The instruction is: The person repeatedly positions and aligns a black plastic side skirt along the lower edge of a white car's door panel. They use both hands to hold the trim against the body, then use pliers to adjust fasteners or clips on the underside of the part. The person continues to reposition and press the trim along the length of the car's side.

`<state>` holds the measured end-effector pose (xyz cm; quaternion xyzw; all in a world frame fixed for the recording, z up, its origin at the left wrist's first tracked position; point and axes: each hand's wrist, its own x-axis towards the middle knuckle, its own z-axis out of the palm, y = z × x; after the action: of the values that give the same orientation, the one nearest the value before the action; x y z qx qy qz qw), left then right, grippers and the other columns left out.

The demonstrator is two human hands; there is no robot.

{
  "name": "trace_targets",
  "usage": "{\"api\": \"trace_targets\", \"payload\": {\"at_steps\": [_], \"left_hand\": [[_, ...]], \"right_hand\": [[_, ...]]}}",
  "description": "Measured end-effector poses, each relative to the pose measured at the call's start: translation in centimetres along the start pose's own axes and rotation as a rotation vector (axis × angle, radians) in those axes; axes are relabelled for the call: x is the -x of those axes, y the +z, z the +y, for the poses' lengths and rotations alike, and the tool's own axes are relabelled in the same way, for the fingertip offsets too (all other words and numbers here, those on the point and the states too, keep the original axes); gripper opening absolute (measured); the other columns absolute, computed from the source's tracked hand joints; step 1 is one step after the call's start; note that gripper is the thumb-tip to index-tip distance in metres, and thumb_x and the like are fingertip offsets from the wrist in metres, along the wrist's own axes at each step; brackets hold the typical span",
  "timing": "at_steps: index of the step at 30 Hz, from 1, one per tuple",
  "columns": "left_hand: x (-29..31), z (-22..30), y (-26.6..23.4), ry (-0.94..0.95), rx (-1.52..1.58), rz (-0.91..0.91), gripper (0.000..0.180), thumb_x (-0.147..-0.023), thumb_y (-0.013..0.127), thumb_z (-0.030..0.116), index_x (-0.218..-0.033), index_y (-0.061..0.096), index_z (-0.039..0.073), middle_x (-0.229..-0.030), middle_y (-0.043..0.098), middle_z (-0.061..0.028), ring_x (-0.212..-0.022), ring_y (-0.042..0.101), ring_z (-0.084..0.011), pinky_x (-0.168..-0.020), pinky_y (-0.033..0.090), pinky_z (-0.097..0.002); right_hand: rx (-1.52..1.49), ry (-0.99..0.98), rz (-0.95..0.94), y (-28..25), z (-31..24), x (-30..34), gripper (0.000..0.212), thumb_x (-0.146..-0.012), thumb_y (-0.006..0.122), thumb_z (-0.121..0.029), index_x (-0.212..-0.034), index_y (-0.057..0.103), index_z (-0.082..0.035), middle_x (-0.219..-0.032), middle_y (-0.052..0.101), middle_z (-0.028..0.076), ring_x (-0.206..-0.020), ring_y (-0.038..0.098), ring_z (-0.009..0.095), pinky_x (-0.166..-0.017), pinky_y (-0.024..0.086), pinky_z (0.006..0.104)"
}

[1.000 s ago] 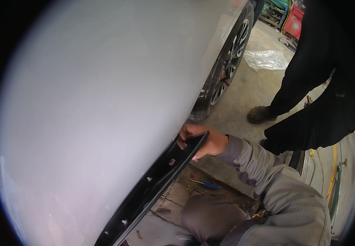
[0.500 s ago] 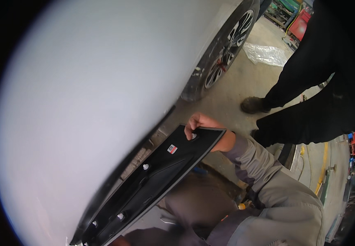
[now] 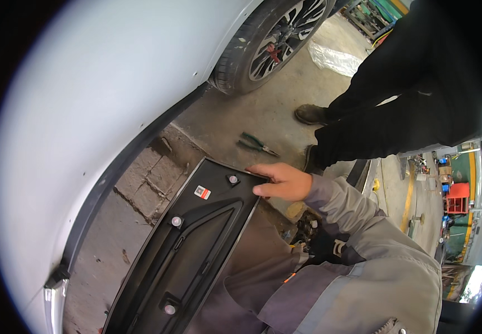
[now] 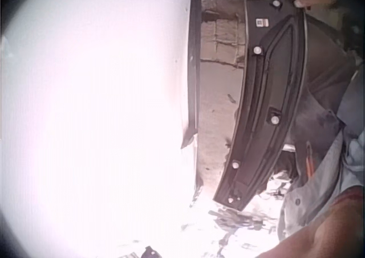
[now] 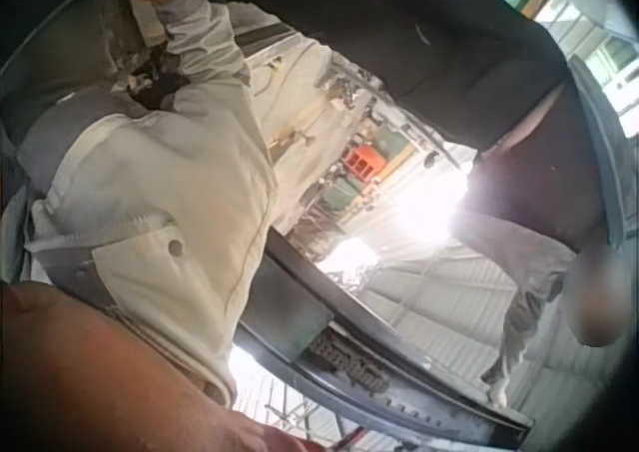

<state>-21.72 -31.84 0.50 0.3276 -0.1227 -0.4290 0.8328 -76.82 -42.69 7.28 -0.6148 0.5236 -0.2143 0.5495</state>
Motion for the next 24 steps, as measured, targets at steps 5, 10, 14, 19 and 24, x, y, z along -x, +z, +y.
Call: {"api": "trace_targets", "payload": {"at_steps": [5, 10, 14, 19, 24], "left_hand": [[0.9, 1.1, -1.1, 0.015, 0.024, -0.009, 0.087, -0.083, 0.069, 0.056, -0.144, 0.044, 0.000, -0.142, 0.050, -0.0265, -0.138, 0.045, -0.0454, -0.115, 0.037, -0.0633], [1.8, 2.2, -2.1, 0.033, 0.029, -0.014, 0.090, -0.083, 0.070, 0.058, -0.146, 0.040, 0.001, -0.144, 0.047, -0.0270, -0.138, 0.044, -0.0462, -0.115, 0.037, -0.0635], [2.3, 2.9, -2.8, 0.043, 0.031, -0.016, 0.094, -0.082, 0.071, 0.058, -0.148, 0.037, 0.001, -0.146, 0.044, -0.0275, -0.139, 0.043, -0.0468, -0.115, 0.038, -0.0637], [2.9, 3.6, -3.3, 0.070, 0.038, -0.025, 0.098, -0.081, 0.072, 0.060, -0.150, 0.033, 0.002, -0.148, 0.041, -0.0280, -0.139, 0.042, -0.0475, -0.115, 0.038, -0.0640], [3.5, 3.8, -3.1, 0.093, 0.044, -0.058, 0.103, -0.080, 0.073, 0.061, -0.152, 0.029, 0.002, -0.150, 0.038, -0.0286, -0.140, 0.040, -0.0482, -0.114, 0.038, -0.0642]], "right_hand": [[0.407, 0.031, 0.231, 3.8, -1.6, -0.9, 0.038, -0.095, 0.062, -0.030, -0.115, 0.062, 0.003, -0.102, 0.067, 0.024, -0.094, 0.064, 0.042, -0.080, 0.051, 0.0459], [0.702, -0.159, 0.404, 4.8, -4.2, -1.8, 0.026, -0.097, 0.059, -0.029, -0.100, 0.064, -0.004, -0.089, 0.064, 0.017, -0.084, 0.064, 0.039, -0.073, 0.051, 0.0478], [0.932, -0.137, 0.216, 5.2, -5.5, -3.7, 0.030, -0.098, 0.056, -0.033, -0.093, 0.064, -0.005, -0.087, 0.066, 0.018, -0.084, 0.064, 0.041, -0.073, 0.049, 0.0494], [0.798, -0.084, 0.050, 4.6, -4.5, -5.6, 0.027, -0.099, 0.054, -0.029, -0.094, 0.065, -0.005, -0.085, 0.067, 0.021, -0.084, 0.064, 0.044, -0.075, 0.050, 0.0532], [0.688, 0.065, 0.308, 6.7, -1.2, -5.4, 0.029, -0.100, 0.052, -0.031, -0.098, 0.067, -0.006, -0.088, 0.068, 0.023, -0.088, 0.063, 0.046, -0.078, 0.050, 0.0537]]}}
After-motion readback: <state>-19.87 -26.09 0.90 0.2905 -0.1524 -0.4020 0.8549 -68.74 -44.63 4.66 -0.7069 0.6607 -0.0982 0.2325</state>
